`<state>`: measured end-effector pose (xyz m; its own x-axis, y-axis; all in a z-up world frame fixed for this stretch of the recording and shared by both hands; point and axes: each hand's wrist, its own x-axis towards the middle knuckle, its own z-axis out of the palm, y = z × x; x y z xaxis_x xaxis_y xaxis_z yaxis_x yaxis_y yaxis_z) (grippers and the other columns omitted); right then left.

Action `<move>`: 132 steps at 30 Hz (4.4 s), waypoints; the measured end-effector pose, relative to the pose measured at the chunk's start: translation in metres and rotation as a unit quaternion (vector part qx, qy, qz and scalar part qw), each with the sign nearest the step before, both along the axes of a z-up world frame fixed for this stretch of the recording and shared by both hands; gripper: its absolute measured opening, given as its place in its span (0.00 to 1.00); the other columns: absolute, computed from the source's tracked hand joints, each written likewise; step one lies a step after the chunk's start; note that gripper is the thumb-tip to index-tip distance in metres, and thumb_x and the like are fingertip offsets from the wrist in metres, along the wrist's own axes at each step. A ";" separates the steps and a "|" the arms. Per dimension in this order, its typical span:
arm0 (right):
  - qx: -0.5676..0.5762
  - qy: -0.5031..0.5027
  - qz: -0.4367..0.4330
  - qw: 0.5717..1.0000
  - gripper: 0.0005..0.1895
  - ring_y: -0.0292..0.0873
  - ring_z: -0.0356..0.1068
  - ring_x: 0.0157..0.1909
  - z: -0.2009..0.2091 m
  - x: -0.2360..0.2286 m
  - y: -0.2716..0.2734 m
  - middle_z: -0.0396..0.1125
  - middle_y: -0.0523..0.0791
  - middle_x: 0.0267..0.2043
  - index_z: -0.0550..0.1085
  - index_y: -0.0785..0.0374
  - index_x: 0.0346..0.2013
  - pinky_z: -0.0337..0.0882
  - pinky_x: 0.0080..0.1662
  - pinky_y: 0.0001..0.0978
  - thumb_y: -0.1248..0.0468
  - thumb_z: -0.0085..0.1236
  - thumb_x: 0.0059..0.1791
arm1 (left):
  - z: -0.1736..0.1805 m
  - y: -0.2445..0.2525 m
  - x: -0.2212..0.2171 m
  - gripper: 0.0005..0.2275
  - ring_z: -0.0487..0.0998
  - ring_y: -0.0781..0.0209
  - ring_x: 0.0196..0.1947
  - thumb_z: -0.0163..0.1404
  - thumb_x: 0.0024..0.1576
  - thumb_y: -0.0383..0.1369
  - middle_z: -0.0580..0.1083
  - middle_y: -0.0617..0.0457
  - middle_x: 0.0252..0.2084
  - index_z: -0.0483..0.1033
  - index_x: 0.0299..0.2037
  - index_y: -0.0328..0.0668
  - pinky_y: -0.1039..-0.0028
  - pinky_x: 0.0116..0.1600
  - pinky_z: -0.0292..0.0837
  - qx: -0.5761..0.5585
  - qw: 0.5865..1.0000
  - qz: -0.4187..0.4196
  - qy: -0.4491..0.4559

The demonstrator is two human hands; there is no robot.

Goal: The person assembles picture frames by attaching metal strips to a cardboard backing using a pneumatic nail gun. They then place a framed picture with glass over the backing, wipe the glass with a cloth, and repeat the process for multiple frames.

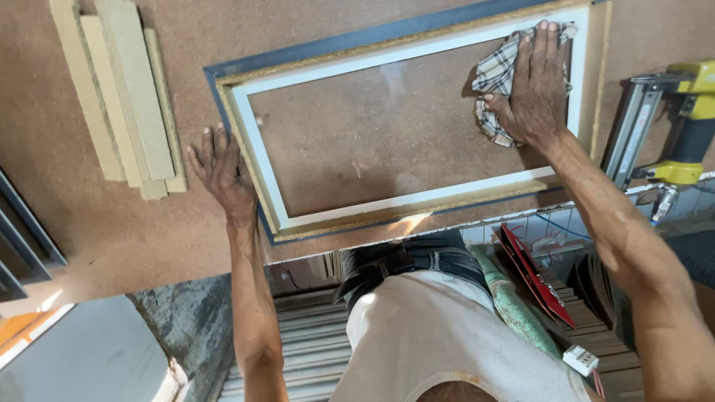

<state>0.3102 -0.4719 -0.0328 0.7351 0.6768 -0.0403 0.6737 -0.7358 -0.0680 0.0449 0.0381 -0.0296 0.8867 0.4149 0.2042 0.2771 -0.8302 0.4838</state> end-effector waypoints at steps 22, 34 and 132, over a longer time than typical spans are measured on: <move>0.055 0.113 0.340 0.932 0.54 0.61 0.32 0.81 0.034 -0.141 0.272 0.34 0.59 0.79 0.45 0.63 0.76 0.36 0.76 0.60 0.30 0.43 0.49 | 0.013 0.018 -0.009 0.15 0.65 0.54 0.70 0.53 0.65 0.35 0.73 0.54 0.65 0.76 0.62 0.52 0.49 0.76 0.42 0.025 0.998 0.013 -0.050; 0.019 0.148 0.366 0.919 0.54 0.60 0.35 0.82 0.051 -0.145 0.316 0.40 0.63 0.79 0.47 0.72 0.75 0.38 0.78 0.58 0.29 0.30 0.52 | 0.005 0.021 -0.011 0.16 0.63 0.57 0.71 0.53 0.65 0.33 0.72 0.57 0.66 0.74 0.64 0.55 0.51 0.77 0.43 0.025 0.998 0.023 -0.043; 0.082 0.075 0.276 0.955 0.54 0.64 0.36 0.80 0.020 -0.120 0.193 0.36 0.58 0.80 0.41 0.65 0.77 0.47 0.74 0.61 0.27 0.35 0.52 | 0.002 0.001 -0.006 0.14 0.63 0.56 0.72 0.50 0.67 0.34 0.74 0.55 0.64 0.76 0.62 0.53 0.51 0.77 0.41 0.029 0.999 0.020 -0.007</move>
